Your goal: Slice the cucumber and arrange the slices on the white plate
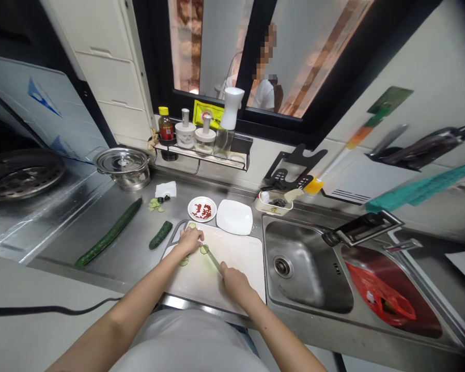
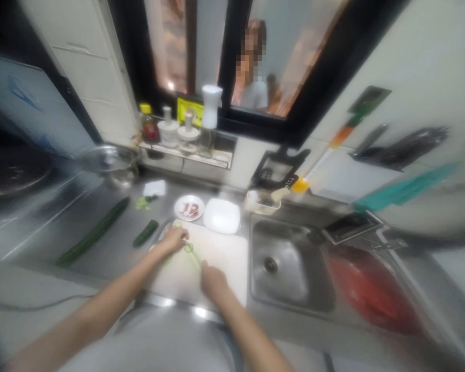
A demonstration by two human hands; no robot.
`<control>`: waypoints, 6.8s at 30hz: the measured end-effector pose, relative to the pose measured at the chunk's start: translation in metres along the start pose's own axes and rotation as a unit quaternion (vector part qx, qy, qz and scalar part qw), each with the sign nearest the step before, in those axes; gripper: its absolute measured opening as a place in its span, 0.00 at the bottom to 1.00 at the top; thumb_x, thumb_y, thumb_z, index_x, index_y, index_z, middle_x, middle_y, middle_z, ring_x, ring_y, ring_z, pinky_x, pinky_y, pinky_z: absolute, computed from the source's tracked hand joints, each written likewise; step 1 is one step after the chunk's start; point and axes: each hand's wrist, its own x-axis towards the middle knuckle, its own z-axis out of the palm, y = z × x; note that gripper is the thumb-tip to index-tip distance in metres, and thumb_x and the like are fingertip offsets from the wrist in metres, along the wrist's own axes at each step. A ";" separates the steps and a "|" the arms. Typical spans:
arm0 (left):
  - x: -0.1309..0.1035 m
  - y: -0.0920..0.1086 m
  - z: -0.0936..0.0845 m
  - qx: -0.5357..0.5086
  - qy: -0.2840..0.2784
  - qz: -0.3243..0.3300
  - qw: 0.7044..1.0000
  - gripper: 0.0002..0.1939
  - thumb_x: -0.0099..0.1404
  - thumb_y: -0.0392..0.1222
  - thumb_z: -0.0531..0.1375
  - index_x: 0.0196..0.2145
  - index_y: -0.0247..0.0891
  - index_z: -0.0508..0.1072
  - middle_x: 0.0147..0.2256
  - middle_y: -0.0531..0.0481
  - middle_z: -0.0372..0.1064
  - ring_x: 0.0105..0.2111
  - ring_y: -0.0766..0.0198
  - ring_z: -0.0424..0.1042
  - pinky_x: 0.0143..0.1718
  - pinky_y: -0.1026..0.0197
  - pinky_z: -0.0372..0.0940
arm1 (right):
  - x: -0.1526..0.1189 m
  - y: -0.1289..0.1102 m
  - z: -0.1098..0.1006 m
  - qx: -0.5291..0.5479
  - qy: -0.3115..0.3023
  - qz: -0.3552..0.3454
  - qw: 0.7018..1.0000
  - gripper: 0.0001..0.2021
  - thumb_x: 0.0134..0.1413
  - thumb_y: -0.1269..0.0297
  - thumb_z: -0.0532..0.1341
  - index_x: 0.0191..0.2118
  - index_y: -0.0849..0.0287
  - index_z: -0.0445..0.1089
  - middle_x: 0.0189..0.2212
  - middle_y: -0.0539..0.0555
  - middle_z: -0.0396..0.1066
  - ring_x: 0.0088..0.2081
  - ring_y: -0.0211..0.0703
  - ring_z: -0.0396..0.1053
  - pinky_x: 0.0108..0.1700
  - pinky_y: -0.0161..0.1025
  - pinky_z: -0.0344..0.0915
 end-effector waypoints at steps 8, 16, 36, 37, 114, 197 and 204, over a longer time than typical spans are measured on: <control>0.002 -0.001 0.001 0.000 -0.007 -0.005 1.000 0.09 0.55 0.40 0.64 0.36 0.43 0.75 0.42 0.47 0.71 0.50 0.52 0.63 0.54 0.50 0.50 | 0.001 0.000 -0.001 0.016 0.009 0.005 1.000 0.20 0.54 0.78 0.48 0.53 0.61 0.59 0.40 0.63 0.73 0.42 0.47 0.72 0.37 0.37 0.61; 0.002 0.000 0.001 -0.002 -0.009 -0.004 1.000 0.08 0.56 0.39 0.64 0.35 0.43 0.74 0.42 0.48 0.71 0.50 0.52 0.63 0.53 0.49 0.49 | 0.002 0.000 0.005 0.025 0.020 0.017 0.999 0.19 0.54 0.77 0.51 0.52 0.60 0.60 0.39 0.63 0.74 0.41 0.48 0.73 0.39 0.38 0.62; -0.003 0.009 -0.001 0.014 -0.007 -0.022 1.000 0.08 0.56 0.37 0.62 0.36 0.44 0.74 0.44 0.48 0.70 0.51 0.53 0.62 0.53 0.51 0.49 | 0.002 -0.001 0.007 0.017 0.025 0.023 0.999 0.23 0.54 0.81 0.48 0.55 0.62 0.62 0.39 0.63 0.75 0.41 0.51 0.73 0.38 0.39 0.64; -0.003 0.009 -0.002 0.015 -0.008 -0.023 1.000 0.08 0.56 0.37 0.62 0.36 0.43 0.74 0.44 0.48 0.70 0.51 0.53 0.62 0.53 0.51 0.49 | 0.002 -0.001 0.007 0.016 0.024 0.022 0.999 0.24 0.54 0.81 0.48 0.55 0.63 0.61 0.39 0.64 0.74 0.41 0.52 0.73 0.38 0.40 0.64; -0.022 0.014 0.011 -0.168 0.089 -0.015 0.982 0.04 0.58 0.41 0.59 0.33 0.40 0.71 0.28 0.56 0.71 0.31 0.67 0.69 0.36 0.65 0.57 | -0.023 0.018 0.049 0.169 0.121 0.130 0.969 0.13 0.64 0.68 0.45 0.47 0.59 0.62 0.33 0.58 0.73 0.37 0.44 0.71 0.33 0.34 0.54; -0.015 0.017 0.006 -0.073 0.012 -0.019 0.997 0.08 0.54 0.38 0.61 0.35 0.43 0.76 0.35 0.54 0.77 0.39 0.63 0.73 0.40 0.63 0.60 | -0.023 0.013 0.042 0.154 0.077 0.142 0.975 0.14 0.63 0.69 0.45 0.50 0.61 0.61 0.36 0.62 0.73 0.38 0.46 0.72 0.35 0.36 0.58; -0.018 0.023 0.006 0.024 0.011 -0.003 1.000 0.07 0.57 0.38 0.59 0.35 0.43 0.74 0.37 0.51 0.76 0.43 0.57 0.72 0.47 0.55 0.56 | -0.024 0.012 0.039 0.112 0.065 0.117 0.985 0.12 0.63 0.71 0.46 0.49 0.60 0.60 0.37 0.61 0.73 0.39 0.47 0.73 0.34 0.36 0.58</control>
